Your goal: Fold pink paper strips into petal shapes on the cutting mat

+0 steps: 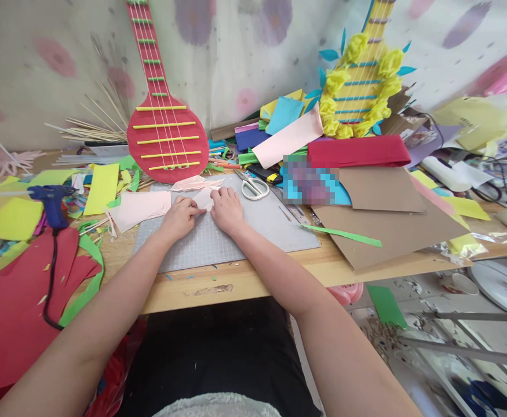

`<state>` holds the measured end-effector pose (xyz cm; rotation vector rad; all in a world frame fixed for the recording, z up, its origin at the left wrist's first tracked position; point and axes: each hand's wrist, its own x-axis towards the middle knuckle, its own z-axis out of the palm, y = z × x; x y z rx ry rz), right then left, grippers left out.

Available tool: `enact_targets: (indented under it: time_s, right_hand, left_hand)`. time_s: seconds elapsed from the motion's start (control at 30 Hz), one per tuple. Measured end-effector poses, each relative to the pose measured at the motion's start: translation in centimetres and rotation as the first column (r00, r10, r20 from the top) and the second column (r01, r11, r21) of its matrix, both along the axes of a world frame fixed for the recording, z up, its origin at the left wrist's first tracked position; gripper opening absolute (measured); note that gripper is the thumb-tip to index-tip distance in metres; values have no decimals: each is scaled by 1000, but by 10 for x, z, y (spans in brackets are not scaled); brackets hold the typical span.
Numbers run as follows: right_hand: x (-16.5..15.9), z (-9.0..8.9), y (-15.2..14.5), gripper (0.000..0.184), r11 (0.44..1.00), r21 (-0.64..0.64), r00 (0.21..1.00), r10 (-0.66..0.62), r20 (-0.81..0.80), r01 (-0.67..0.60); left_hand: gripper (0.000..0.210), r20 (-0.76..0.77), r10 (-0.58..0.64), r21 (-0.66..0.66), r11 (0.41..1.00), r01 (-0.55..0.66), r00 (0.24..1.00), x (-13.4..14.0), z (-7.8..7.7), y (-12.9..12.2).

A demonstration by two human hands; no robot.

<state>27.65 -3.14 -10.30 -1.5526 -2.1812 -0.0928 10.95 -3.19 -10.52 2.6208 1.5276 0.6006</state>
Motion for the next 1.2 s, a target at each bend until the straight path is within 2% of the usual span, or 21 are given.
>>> enact_targets:
  time_s: [0.17, 0.27, 0.4, 0.5, 0.57, 0.63, 0.73, 0.87, 1.0, 1.13, 1.2]
  right_hand:
    - [10, -1, 1, 27, 995, -36, 995, -95, -29, 94]
    - [12, -3, 2, 28, 996, -40, 995, -85, -47, 83]
    - [13, -5, 4, 27, 999, -30, 997, 21, -74, -23]
    - [13, -5, 4, 27, 990, -39, 989, 133, -67, -136]
    - [13, -5, 4, 26, 982, -50, 982, 179, -60, -182]
    - [13, -5, 3, 25, 978, -61, 979, 198, -57, -201]
    - [14, -5, 4, 24, 978, -68, 980, 192, -60, -196]
    - [17, -5, 6, 23, 984, -63, 984, 162, -69, -167]
    - [21, -4, 6, 23, 989, -62, 989, 126, -73, -131]
    - [21, -3, 4, 23, 990, -48, 989, 128, -70, -131]
    - [20, -2, 3, 21, 990, -46, 989, 130, -71, -133]
  left_hand:
    - [39, 59, 1, -5, 1000, -1, 998, -4, -7, 1]
    - [41, 108, 12, -5, 1000, -11, 994, -5, -8, -1]
    - [47, 204, 44, 9, 999, -47, 978, -5, -6, -3]
    - [49, 297, 155, 10, 986, -166, 942, -6, -6, 0]
    - [52, 313, 235, -19, 970, -241, 920, -5, -7, 4]
    - [60, 285, 267, -73, 964, -257, 921, -4, -8, 9]
    - [67, 256, 240, -151, 967, -207, 936, 1, -7, 12]
    - [66, 349, 159, -173, 979, -103, 924, 5, -6, 8]
    - [56, 399, 74, -95, 995, -39, 914, 3, -6, 6]
    - [32, 323, 86, 12, 995, -95, 942, 0, -6, 8]
    - [24, 289, 58, 43, 996, -73, 955, -1, -4, 9]
